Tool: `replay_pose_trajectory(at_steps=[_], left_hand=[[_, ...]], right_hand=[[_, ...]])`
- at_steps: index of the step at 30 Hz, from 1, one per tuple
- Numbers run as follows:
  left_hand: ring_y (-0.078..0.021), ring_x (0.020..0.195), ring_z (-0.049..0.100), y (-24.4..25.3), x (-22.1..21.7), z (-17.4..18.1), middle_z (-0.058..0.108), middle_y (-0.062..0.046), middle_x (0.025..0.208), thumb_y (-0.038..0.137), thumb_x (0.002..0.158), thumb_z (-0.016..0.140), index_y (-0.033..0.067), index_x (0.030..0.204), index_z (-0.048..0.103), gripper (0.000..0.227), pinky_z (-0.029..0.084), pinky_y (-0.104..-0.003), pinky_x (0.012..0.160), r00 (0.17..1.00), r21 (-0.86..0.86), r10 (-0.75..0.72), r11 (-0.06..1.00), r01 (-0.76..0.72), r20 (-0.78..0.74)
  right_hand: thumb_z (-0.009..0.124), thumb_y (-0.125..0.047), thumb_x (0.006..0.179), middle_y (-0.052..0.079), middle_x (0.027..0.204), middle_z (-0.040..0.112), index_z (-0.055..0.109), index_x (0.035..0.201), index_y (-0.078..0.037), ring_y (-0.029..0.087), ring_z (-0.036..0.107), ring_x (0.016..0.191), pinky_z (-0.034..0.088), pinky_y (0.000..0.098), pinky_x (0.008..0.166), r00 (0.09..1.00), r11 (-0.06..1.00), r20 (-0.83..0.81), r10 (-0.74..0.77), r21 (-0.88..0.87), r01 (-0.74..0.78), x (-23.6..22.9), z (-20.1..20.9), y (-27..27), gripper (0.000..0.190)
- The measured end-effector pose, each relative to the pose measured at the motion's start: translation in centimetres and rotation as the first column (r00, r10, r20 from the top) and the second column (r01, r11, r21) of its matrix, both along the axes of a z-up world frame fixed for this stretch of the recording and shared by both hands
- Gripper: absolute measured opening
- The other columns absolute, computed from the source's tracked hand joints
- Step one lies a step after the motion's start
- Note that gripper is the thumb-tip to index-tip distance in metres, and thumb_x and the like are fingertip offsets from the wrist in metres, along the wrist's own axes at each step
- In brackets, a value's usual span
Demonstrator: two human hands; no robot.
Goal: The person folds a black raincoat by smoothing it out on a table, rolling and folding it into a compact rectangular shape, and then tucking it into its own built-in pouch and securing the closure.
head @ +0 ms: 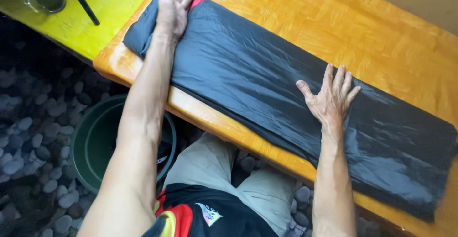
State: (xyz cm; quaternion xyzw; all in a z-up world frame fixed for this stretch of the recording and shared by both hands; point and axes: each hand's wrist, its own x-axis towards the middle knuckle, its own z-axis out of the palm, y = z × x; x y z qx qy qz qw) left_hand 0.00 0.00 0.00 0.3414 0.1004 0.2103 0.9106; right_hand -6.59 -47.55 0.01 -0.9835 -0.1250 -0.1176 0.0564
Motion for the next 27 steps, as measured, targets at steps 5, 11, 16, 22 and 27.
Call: replay_pose_trajectory(at_steps=[5,11,16,22,27], left_hand=[[-0.0377,0.135,0.056,1.3,1.2,-3.3,0.056,-0.020,0.144,0.043,0.086,0.043,0.0047,0.138,0.050,0.065,0.040,-0.051,0.113,0.970,-0.103,0.203,0.976,-0.191,0.131],[-0.0379,0.163,0.014,-24.9,-12.7,0.9,0.017,-0.012,0.174,0.056,0.107,0.045,0.0193,0.167,0.016,0.075,0.010,-0.063,0.127,0.999,0.995,-0.026,0.098,-0.035,0.038],[-0.0410,0.162,0.012,-28.5,-16.2,-1.6,0.023,-0.021,0.172,0.076,0.101,0.026,0.0185,0.169,0.012,0.090,0.004,-0.073,0.126,0.982,0.900,-0.149,-0.433,0.045,-0.121],[-0.0323,0.160,0.008,-17.5,-14.8,-0.3,0.016,-0.010,0.173,0.072,0.103,0.029,0.0136,0.166,0.018,0.086,-0.001,-0.067,0.123,0.983,0.754,0.168,-0.635,0.167,-0.076],[-0.0261,0.160,-0.008,-6.9,-14.6,-0.2,-0.005,-0.008,0.174,0.071,0.103,0.013,0.0184,0.168,0.003,0.084,-0.019,-0.060,0.119,0.888,0.729,0.374,-0.525,0.439,-0.266]], right_hand=[[0.039,-0.084,0.094,0.033,0.159,0.038,0.041,0.158,-0.001,0.053,0.033,0.143,0.019,0.0773,0.107,0.999,1.000,0.033,0.000,-0.009,0.000,0.0,-0.4,-0.2,0.105],[0.037,-0.085,0.094,0.030,0.165,0.025,0.031,0.163,-0.005,0.049,0.019,0.151,0.009,0.0741,0.114,0.994,0.997,-0.111,-0.021,0.065,0.028,-0.8,1.1,0.6,0.106],[0.037,-0.083,0.094,0.023,0.172,0.012,0.021,0.168,-0.012,0.041,0.005,0.158,0.001,0.0709,0.121,0.964,0.989,-0.260,-0.056,0.121,0.090,-0.9,1.9,0.4,0.104],[0.040,-0.079,0.098,0.037,0.158,0.039,0.044,0.158,0.004,0.055,0.033,0.142,0.019,0.0785,0.105,0.997,0.998,0.055,0.060,0.008,-0.061,-0.3,-0.4,-0.3,0.102],[0.038,-0.080,0.098,0.039,0.158,0.037,0.043,0.158,0.006,0.057,0.032,0.143,0.018,0.0792,0.105,0.998,0.998,0.036,0.055,0.009,-0.055,-0.2,-0.4,-0.4,0.105]])
